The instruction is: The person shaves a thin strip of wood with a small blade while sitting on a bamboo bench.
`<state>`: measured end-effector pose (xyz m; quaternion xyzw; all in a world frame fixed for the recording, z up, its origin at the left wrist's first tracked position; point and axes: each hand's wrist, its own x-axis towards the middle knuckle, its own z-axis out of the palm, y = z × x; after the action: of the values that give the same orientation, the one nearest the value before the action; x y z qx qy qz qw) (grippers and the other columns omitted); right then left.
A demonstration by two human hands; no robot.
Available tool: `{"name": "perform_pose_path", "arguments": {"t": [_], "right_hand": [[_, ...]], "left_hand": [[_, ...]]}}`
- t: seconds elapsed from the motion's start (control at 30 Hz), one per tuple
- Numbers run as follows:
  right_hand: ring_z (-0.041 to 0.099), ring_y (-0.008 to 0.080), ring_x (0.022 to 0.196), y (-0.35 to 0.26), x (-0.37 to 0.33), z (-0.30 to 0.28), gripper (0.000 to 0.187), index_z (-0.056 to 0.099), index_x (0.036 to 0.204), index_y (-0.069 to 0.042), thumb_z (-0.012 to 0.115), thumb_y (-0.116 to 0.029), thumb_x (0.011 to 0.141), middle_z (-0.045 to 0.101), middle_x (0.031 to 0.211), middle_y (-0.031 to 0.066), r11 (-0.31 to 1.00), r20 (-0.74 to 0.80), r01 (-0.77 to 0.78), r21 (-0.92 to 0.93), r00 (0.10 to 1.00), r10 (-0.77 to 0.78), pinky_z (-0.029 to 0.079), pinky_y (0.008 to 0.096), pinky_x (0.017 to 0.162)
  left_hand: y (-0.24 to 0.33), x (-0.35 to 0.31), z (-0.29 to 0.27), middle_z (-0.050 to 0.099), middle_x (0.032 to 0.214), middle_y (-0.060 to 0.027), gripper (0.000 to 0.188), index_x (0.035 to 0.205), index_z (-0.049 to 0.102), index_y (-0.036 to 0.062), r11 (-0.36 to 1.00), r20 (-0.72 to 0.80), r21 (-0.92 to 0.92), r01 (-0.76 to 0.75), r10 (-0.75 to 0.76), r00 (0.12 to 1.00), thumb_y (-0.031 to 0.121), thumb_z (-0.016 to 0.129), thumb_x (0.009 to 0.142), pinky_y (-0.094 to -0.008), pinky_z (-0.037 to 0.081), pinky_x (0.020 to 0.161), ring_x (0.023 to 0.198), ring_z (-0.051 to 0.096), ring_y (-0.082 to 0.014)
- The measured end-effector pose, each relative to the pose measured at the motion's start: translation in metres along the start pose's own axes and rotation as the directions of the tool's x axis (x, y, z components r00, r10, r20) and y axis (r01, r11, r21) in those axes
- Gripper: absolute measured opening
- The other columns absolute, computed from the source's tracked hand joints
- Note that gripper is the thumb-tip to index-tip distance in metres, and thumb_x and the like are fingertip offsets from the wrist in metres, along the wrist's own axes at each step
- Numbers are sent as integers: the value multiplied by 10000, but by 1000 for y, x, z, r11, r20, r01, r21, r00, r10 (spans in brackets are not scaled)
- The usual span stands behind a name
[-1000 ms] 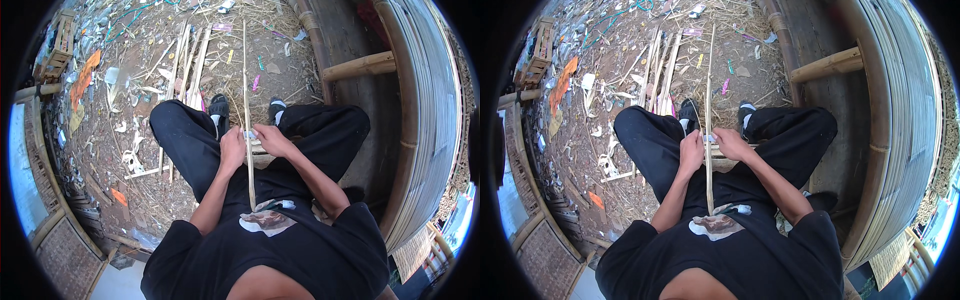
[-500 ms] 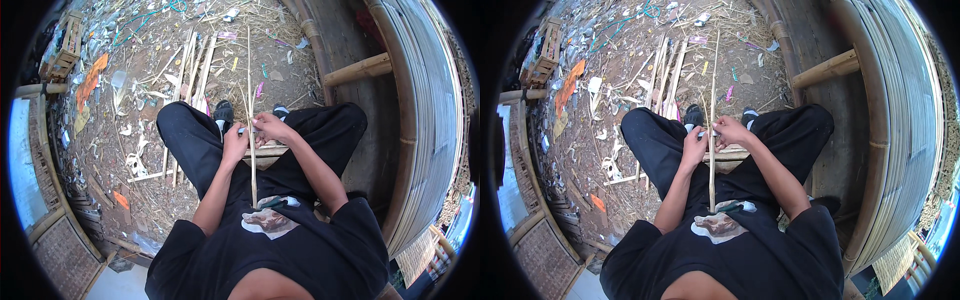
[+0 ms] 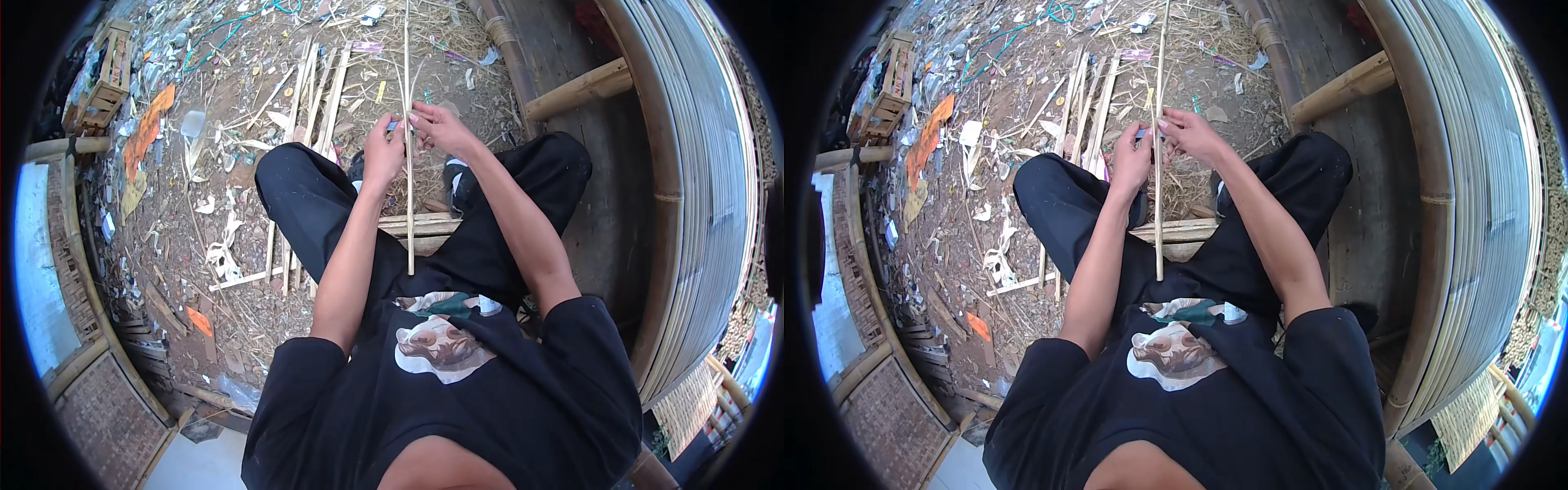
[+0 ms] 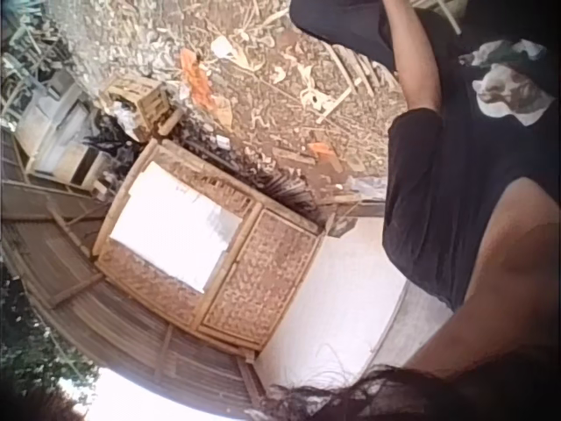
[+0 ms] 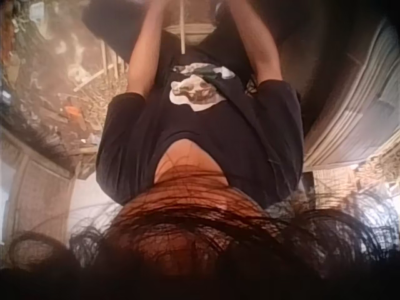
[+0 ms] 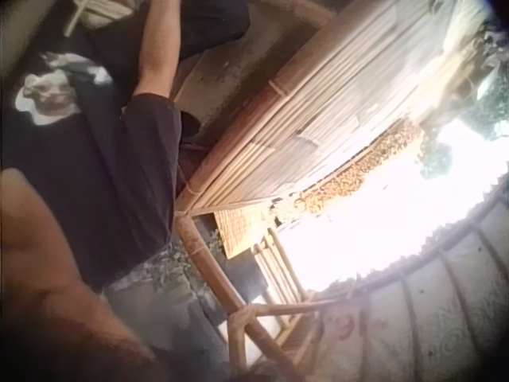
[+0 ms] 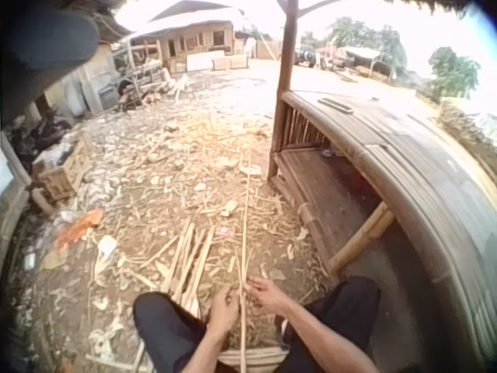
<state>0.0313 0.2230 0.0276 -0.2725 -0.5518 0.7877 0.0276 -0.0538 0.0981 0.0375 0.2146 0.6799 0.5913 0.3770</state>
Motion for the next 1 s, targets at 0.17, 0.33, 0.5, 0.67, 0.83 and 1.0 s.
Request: {"name": "perform_pose_path", "arguments": {"t": [0.17,0.33,0.5,0.67,0.83,1.0], "right_hand": [[513,50,570,31,9,-11,525,350,1361,-21,554,-209,916,602,869,19,997,-56,-26,-79,998,21,394,204,486],[531,66,550,27,28,-20,553,322,1374,-14,564,-191,909,605,861,35,998,-13,2,-58,1000,-3,422,214,485],[550,73,523,41,41,-26,530,352,1360,-22,566,-174,900,623,977,97,990,-41,36,-134,998,-42,415,210,433],[567,86,532,41,38,-21,526,345,1370,-44,559,-146,901,628,911,89,984,29,56,-169,998,-52,442,220,448],[556,98,559,50,32,-24,552,284,1390,-22,540,-146,917,606,885,88,998,-13,-7,-66,1000,6,496,240,524],[562,99,562,45,43,-23,542,292,1386,-18,536,-138,918,606,894,89,998,-16,29,-53,999,-30,500,243,521]], "left_hand": [[-30,4,12,587,682,-75,123,919,510,-2,996,-75,-3,-93,92,993,116,477,931,-267,468,450,524,603,-135],[-45,23,11,590,675,-73,138,906,537,0,994,-88,-45,-99,95,992,132,501,924,-255,458,494,537,587,-120],[-81,38,14,594,678,-81,118,906,554,4,989,-151,2,-150,149,977,114,511,906,-269,452,517,569,587,-116],[-90,34,8,577,689,-67,112,916,544,7,980,-175,78,-183,194,965,113,507,913,-258,442,519,583,531,-92],[-65,20,16,556,702,-42,119,927,529,13,999,-90,-28,-43,40,995,128,499,927,-249,435,542,612,498,-75],[-80,36,14,557,679,-45,109,900,517,13,992,-145,4,-125,124,982,114,484,927,-259,439,543,605,505,-84]]}}
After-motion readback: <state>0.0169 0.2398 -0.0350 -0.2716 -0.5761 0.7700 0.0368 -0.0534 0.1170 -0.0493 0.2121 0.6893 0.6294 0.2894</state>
